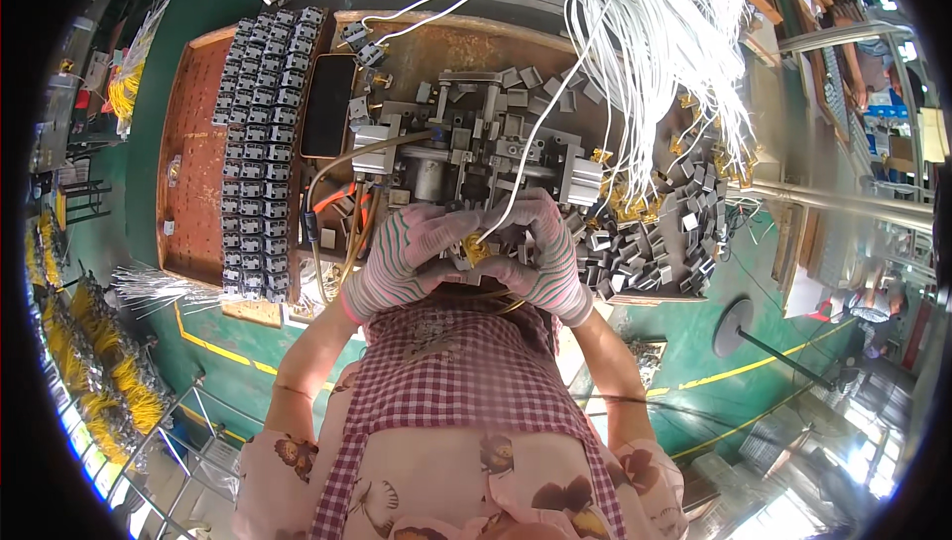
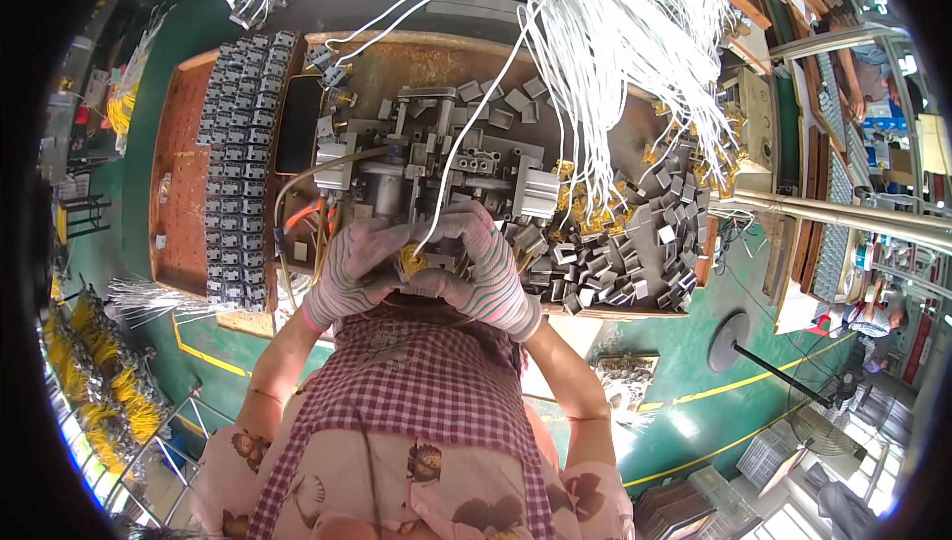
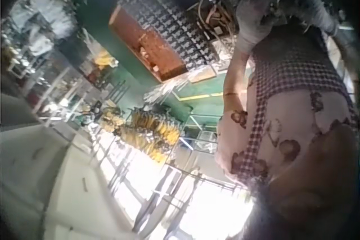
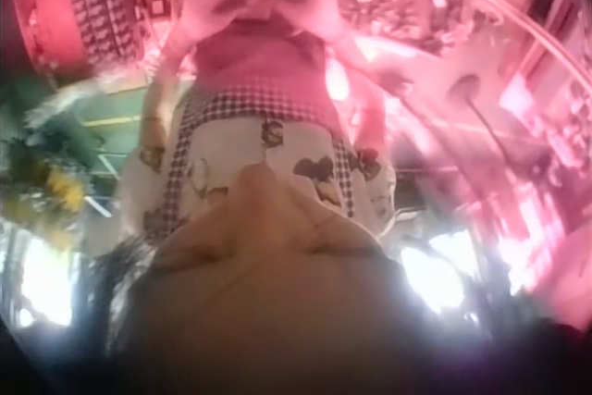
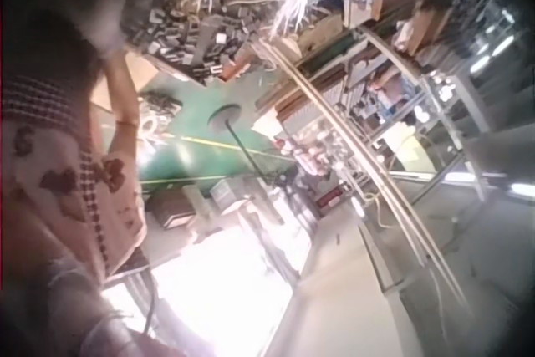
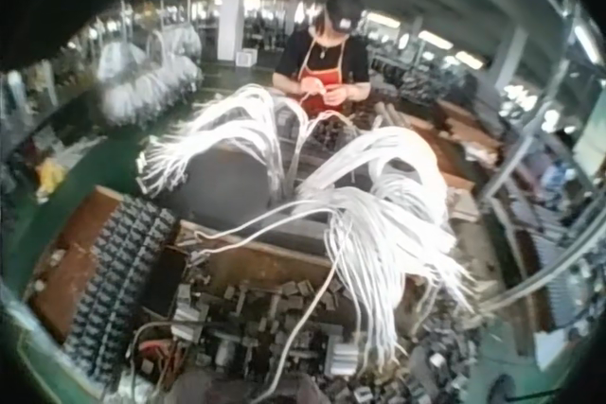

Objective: Assembling and connecting wires to electrical components using a specialized manufacturing jig.

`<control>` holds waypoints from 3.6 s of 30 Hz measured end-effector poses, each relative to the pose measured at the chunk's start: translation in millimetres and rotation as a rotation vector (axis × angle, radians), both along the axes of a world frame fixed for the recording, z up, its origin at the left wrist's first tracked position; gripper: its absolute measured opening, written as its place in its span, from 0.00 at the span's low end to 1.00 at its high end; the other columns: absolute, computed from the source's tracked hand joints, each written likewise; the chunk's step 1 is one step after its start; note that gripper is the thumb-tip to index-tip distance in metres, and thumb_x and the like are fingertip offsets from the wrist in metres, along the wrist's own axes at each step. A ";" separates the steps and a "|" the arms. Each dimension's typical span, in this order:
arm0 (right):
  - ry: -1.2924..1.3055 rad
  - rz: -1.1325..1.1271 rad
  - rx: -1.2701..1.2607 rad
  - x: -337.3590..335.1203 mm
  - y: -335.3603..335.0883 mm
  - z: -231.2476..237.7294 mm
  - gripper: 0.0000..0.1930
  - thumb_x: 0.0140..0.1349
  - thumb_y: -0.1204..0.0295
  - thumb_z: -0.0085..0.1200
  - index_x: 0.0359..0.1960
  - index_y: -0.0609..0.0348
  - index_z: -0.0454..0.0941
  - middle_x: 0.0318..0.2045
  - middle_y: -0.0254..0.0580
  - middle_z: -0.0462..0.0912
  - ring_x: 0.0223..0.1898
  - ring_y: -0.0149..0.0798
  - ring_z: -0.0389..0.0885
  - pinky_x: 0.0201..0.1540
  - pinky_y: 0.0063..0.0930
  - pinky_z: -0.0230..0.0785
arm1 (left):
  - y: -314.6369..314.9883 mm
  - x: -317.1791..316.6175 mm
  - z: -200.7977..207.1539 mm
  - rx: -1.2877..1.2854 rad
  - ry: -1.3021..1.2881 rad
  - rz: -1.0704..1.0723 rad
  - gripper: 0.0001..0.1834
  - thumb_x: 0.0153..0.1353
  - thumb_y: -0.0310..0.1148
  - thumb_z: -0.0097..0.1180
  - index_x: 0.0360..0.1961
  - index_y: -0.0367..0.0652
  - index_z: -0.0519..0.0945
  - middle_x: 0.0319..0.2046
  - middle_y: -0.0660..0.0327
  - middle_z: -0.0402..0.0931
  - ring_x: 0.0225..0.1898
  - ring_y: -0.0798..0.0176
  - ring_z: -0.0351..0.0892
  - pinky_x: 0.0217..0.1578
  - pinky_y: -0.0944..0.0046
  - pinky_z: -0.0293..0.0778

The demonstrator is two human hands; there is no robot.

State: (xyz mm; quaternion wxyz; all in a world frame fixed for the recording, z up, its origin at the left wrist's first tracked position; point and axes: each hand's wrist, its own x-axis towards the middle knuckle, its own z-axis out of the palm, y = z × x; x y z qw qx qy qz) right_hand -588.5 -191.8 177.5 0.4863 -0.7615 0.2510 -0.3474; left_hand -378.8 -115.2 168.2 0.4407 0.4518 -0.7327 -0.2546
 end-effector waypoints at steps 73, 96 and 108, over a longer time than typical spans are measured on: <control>0.157 -0.378 0.760 -124.4 35.8 14.2 0.23 0.59 0.72 0.65 0.53 0.63 0.70 0.42 0.46 0.84 0.41 0.37 0.84 0.44 0.28 0.77 | 52.7 353.5 -82.3 0.307 0.656 1.199 0.23 0.62 0.37 0.65 0.55 0.39 0.77 0.42 0.62 0.82 0.42 0.63 0.84 0.38 0.64 0.79; 0.224 -0.161 -0.157 -9.4 10.6 17.2 0.27 0.40 0.65 0.73 0.44 0.49 0.77 0.39 0.39 0.75 0.43 0.47 0.73 0.48 0.43 0.62 | -0.4 -12.0 -8.5 0.612 0.535 -0.174 0.60 0.49 0.42 0.74 0.76 0.46 0.46 0.62 0.56 0.73 0.55 0.58 0.78 0.53 0.56 0.75; 0.129 0.218 0.133 -11.3 -12.4 19.2 0.34 0.44 0.62 0.74 0.54 0.55 0.72 0.49 0.47 0.72 0.48 0.52 0.76 0.49 0.40 0.71 | 10.2 -22.5 -3.7 0.606 0.542 0.042 0.32 0.51 0.33 0.73 0.57 0.39 0.76 0.44 0.61 0.82 0.38 0.67 0.81 0.39 0.66 0.79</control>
